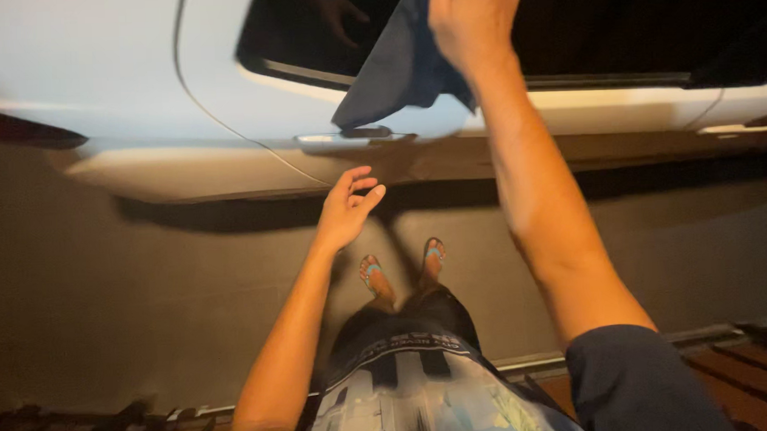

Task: The person wipes the rear side window and rear windshield of a white car using a dark cloth. They move around the vehicle to clean different sections of the glass surfaces.

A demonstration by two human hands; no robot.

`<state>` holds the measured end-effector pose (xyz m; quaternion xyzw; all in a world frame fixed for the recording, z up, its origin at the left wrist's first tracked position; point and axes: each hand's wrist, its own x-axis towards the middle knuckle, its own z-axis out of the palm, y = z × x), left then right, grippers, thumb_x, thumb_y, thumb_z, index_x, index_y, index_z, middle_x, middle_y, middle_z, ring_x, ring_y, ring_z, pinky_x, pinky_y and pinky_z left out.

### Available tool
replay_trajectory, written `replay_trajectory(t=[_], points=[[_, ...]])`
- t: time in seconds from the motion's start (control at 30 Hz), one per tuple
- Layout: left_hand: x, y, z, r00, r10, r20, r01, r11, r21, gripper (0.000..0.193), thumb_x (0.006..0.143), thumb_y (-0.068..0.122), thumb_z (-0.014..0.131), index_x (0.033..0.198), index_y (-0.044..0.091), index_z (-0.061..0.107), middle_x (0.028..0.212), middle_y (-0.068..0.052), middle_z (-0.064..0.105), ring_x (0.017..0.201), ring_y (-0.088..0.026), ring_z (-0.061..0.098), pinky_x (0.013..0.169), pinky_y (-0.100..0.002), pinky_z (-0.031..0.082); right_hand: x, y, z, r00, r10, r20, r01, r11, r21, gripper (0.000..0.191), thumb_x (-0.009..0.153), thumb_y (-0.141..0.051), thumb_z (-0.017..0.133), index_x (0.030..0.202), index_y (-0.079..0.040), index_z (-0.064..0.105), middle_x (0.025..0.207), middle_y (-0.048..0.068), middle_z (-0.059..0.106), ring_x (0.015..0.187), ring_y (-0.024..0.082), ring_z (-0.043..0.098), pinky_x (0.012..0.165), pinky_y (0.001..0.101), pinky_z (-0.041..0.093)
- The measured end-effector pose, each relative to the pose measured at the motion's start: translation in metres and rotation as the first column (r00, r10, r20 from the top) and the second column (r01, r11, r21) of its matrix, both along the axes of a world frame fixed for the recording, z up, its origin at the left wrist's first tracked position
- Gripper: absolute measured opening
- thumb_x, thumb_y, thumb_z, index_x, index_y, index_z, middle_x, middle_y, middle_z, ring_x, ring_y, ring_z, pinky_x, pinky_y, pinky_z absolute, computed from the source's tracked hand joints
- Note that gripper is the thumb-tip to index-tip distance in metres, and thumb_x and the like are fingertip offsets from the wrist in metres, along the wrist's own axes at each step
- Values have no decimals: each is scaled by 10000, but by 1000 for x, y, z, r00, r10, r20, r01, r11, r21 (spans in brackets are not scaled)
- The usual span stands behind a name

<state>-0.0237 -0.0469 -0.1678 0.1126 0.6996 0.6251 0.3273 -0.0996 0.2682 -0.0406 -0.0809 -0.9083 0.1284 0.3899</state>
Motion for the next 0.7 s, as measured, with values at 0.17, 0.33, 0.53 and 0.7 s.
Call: replay_trajectory(t=[0.17, 0.33, 0.53, 0.7], points=[[5, 1, -8, 1000, -5, -5, 5, 1000, -4, 607, 899, 284, 759, 1414, 62, 525, 1273, -119, 681, 773, -83, 604, 681, -243, 512, 61, -39, -41, 966, 7, 260, 7, 999, -51, 349, 911, -203, 684, 1218, -89, 562, 1023, 177, 640, 896, 423, 658, 716, 563, 476], [1, 5, -13, 999, -52, -10, 52, 996, -70, 608, 899, 306, 758, 1406, 67, 523, 1266, -105, 680, 775, -90, 631, 686, -248, 518, 106, -48, -62, 807, 69, 586, -6, 994, -109, 321, 881, -224, 675, 1168, -98, 605, 979, 223, 683, 859, 447, 662, 717, 566, 496], [13, 16, -11, 993, -115, 11, 115, 993, 6, 808, 803, 243, 818, 1488, 108, 411, 1286, -86, 594, 892, -124, 685, 779, -286, 569, 147, -65, -41, 905, 186, 383, 32, 867, -497, 211, 923, -227, 662, 1064, -72, 637, 865, 188, 711, 808, 430, 677, 694, 529, 524], [31, 36, -16, 958, -203, -202, 236, 959, 157, 777, 875, 112, 838, 1514, 12, 407, 1187, -163, 634, 1064, -190, 623, 915, -327, 519, 151, -106, -47, 957, 282, 68, -145, 668, -730, 270, 912, -214, 684, 1109, -48, 603, 844, 168, 691, 762, 353, 741, 678, 467, 569]])
